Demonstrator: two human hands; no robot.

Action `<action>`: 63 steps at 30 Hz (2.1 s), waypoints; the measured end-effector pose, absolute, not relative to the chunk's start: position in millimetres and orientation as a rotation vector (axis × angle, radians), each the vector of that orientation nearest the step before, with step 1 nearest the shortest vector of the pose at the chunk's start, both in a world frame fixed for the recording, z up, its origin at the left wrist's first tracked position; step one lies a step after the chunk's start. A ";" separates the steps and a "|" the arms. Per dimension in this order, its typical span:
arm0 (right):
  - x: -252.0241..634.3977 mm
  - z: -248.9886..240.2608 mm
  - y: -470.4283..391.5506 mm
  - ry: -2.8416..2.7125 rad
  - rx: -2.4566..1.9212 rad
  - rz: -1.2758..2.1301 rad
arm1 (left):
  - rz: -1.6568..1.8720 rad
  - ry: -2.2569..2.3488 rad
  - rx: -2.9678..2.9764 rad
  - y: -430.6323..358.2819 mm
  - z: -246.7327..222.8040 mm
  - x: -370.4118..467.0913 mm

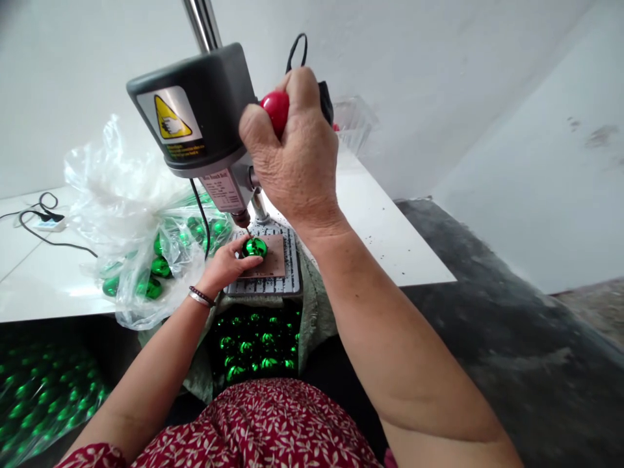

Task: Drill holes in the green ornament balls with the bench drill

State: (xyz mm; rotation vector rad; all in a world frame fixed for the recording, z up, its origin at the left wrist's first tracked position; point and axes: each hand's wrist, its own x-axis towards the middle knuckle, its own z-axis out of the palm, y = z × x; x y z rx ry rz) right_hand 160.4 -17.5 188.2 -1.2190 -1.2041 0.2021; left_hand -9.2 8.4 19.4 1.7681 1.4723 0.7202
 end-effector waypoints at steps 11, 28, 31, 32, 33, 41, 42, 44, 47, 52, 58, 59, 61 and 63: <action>163.7 164.6 -23.9 -1.245 -1.099 0.094 | 0.789 1.450 1.830 0.7 11.8 -8.3; 166.8 154.6 -24.5 -1.271 -1.189 -0.160 | 0.795 1.462 1.877 4.9 2.1 -4.2; 165.9 149.7 -29.8 -1.267 -1.208 -0.205 | 0.798 1.465 1.879 4.9 1.2 -4.3; 165.4 148.1 -32.1 -1.264 -1.215 -0.206 | 0.790 1.467 1.886 5.0 1.0 -4.4; 164.9 146.4 -34.5 -1.262 -1.216 -0.202 | 0.781 1.469 1.895 5.1 0.9 -4.5; 165.5 134.6 -41.0 -1.286 -1.211 -0.245 | 0.754 1.458 1.920 5.0 1.0 -6.1; 166.1 133.0 -40.9 -1.297 -1.212 -0.256 | 0.760 1.455 1.917 4.9 0.9 -6.2; 166.9 129.6 -40.9 -1.305 -1.205 -0.280 | 0.777 1.437 1.910 4.9 0.2 -6.4; 166.9 124.4 -41.8 -1.289 -1.192 -0.293 | 0.786 1.401 1.897 5.2 -1.9 -6.7; 163.2 116.2 -45.7 -1.270 -1.188 -0.279 | 0.789 1.389 1.891 5.9 -5.6 -7.4; 159.7 107.6 -46.4 -1.259 -1.136 -0.314 | 0.806 1.375 1.921 6.2 -8.5 -7.2; 159.5 106.3 -45.9 -1.255 -1.131 -0.317 | 0.806 1.386 1.919 6.2 -8.6 -7.0; 159.1 102.8 -45.2 -1.243 -1.125 -0.321 | 0.803 1.397 1.908 5.7 -8.2 -6.6; 158.3 97.3 -45.6 -1.232 -1.123 -0.322 | 0.805 1.395 1.894 4.6 -6.8 -6.5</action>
